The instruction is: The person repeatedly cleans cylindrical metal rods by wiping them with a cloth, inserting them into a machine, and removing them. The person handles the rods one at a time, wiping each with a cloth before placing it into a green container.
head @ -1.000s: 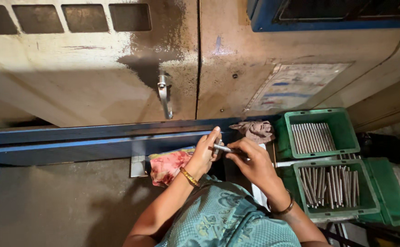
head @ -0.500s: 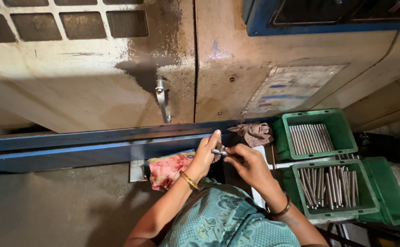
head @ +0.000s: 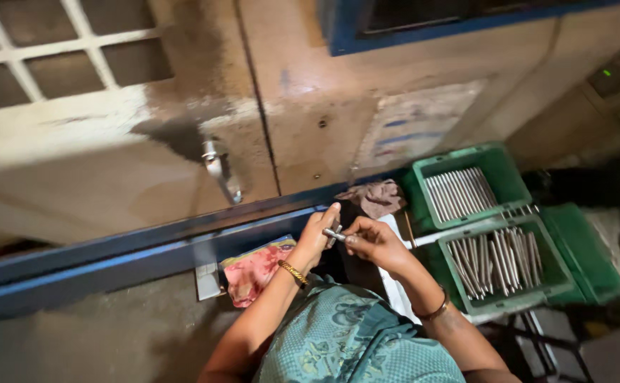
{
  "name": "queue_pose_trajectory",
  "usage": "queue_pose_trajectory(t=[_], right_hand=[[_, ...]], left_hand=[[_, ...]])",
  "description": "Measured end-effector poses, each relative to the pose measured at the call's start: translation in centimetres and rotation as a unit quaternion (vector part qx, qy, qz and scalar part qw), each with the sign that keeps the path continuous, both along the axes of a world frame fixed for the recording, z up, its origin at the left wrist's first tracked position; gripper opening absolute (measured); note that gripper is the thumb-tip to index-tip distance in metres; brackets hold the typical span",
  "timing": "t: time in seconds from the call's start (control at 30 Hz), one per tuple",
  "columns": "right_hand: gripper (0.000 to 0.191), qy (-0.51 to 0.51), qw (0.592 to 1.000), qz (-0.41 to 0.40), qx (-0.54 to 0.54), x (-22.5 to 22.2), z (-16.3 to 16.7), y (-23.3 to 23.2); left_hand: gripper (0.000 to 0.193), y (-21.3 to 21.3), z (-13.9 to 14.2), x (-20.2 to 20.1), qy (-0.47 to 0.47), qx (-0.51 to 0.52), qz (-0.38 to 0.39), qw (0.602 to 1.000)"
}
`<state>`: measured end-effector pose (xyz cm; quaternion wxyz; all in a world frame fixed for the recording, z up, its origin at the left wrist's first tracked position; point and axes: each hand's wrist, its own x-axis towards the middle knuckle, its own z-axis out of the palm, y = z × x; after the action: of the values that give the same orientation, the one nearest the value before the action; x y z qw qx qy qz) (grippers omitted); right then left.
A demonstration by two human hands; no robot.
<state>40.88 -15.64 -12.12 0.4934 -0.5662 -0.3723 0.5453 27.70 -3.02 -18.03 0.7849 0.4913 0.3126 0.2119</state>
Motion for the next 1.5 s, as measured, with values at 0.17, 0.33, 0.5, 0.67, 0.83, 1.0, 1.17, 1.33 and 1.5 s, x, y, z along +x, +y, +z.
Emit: queue_pose_trajectory(t=[0.17,0.33,0.5,0.67,0.83,1.0,1.17,1.33,1.5], right_hand=[[0.013,0.119,0.981,-0.049,0.148,2.3,3.5,-6.3],[0.009,-0.038,0.959,-0.200,0.196,5.8,6.7,-11.0],[0.007,-0.044,0.951,-0.284,0.109,6.8,4.9,-11.6],[0.011,-0.016,0.954,-0.287,0.084,6.8,3.1,-13.7],[0.014,-0.005,0.954,-0.291,0.069,6.8,2.9,-13.5],[0.027,0.025,0.959,-0.264,0.098,6.1,3.4,-11.4],[0.026,0.044,0.967,-0.236,0.086,5.4,2.9,-8.2],[0.026,0.030,0.974,-0.181,0.130,5.1,0.4,-4.9],[0.019,-0.014,0.976,-0.127,0.174,4.8,-3.8,-2.7]], left_hand=[[0.063,1.3,-2.8,4.7,0.112,0.071,0.030,0.991],[0.061,-1.4,-4.2,6.2,0.185,0.077,-0.090,0.976],[0.028,-6.3,-4.3,9.8,0.230,0.090,-0.307,0.919],[0.028,-9.5,-4.6,13.1,0.245,0.071,-0.388,0.886],[0.018,-9.6,-4.3,14.1,0.328,0.110,-0.347,0.872],[0.030,-7.9,-4.1,12.9,0.093,0.129,-0.261,0.952],[0.026,-5.3,-1.1,9.1,-0.160,0.044,-0.154,0.974],[0.021,-4.0,7.3,3.0,-0.097,0.338,0.015,0.936],[0.024,-5.1,12.4,0.3,-0.063,0.524,0.101,0.843]])
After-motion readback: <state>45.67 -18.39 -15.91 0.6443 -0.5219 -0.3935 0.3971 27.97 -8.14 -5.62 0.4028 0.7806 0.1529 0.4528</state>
